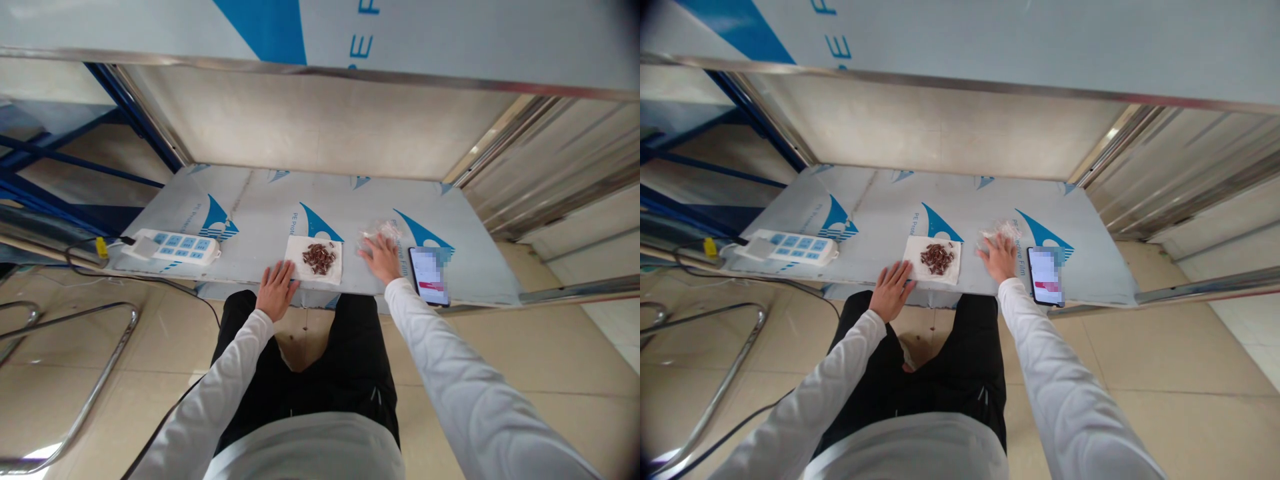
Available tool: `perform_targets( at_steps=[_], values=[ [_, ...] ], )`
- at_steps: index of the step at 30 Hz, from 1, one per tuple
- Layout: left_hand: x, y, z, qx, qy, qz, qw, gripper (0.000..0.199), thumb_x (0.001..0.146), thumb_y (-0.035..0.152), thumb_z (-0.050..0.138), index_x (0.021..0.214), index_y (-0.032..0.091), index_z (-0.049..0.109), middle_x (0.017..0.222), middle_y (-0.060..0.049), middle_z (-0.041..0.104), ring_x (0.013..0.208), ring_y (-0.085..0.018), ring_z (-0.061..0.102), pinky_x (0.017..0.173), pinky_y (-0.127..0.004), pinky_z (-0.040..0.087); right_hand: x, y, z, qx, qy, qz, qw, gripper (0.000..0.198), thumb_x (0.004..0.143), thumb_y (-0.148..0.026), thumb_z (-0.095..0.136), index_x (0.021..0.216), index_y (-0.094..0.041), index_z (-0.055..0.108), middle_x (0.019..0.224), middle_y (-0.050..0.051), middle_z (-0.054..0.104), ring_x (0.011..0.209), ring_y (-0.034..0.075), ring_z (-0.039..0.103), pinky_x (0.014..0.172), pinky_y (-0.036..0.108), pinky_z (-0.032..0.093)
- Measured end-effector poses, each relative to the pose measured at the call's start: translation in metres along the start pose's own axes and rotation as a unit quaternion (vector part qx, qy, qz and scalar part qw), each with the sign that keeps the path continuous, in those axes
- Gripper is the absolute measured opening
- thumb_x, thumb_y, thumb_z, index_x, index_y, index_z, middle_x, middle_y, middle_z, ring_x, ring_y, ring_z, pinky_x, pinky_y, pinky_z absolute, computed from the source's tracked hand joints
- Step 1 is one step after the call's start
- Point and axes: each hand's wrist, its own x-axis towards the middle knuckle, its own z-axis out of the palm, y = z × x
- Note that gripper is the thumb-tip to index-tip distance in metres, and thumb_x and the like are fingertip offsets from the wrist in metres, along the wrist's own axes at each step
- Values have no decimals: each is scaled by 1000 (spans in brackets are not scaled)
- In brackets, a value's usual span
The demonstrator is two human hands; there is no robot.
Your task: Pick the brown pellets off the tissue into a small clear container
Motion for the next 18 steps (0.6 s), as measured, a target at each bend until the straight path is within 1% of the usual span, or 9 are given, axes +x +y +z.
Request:
perform_targets(
  at_steps=[3,5,8,10,11,13,15,16,18],
  values=[
    [5,2,1,9,5,-3,1000,57,98,42,36,150,19,35,153,-12,41,143,-29,35,118,-51,23,-2,-2,0,1,13,-2,1000,44,94,-44,50,133,-25,60,150,14,44,138,38,35,108,57,30],
    [11,1,2,14,3,-6,1000,59,99,42,34,150,14,33,153,-14,41,143,-29,35,118,-50,24,-1,-1,0,4,33,6,999,47,92,-48,52,133,-26,58,155,14,35,141,40,28,107,61,27],
    [22,-3,2,11,7,-9,1000,60,99,44,32,149,10,33,152,-16,41,143,-29,36,118,-49,27,8,5,1,18,36,40,998,76,83,-62,57,147,-25,40,162,19,10,144,48,13,104,70,22],
    [25,-6,3,6,17,-11,1000,60,99,44,32,148,10,33,152,-17,41,143,-28,36,117,-48,29,17,10,3,26,12,52,998,90,79,-67,60,152,-22,31,162,22,8,143,50,14,103,70,22],
    [25,-7,3,3,24,-13,1000,59,99,43,33,148,10,33,151,-18,42,143,-28,36,117,-48,29,22,13,3,29,5,50,998,89,78,-67,61,151,-22,34,161,22,13,142,50,17,103,68,23],
    [22,-8,2,-6,39,-14,999,58,99,42,33,148,10,33,151,-18,43,143,-28,37,117,-48,30,31,18,5,37,9,33,999,70,82,-58,62,142,-23,49,157,19,28,140,46,26,104,63,27],
    [17,-6,0,-20,56,-19,998,57,99,42,34,147,11,34,150,-19,43,142,-29,37,116,-49,31,38,23,5,46,25,18,998,44,88,-41,60,128,-22,62,149,16,43,136,40,35,105,55,32],
    [15,-4,-2,-27,64,-22,997,56,100,41,34,147,11,34,150,-19,43,142,-29,37,116,-50,31,41,25,5,52,33,15,998,34,90,-33,58,121,-21,67,144,15,49,133,36,40,104,51,35],
    [12,2,-8,-43,84,-31,995,55,100,40,35,146,11,34,150,-19,43,142,-30,37,116,-51,32,47,29,5,62,37,16,997,24,91,-20,56,109,-18,71,133,15,59,125,31,50,102,44,40]
  ],
)
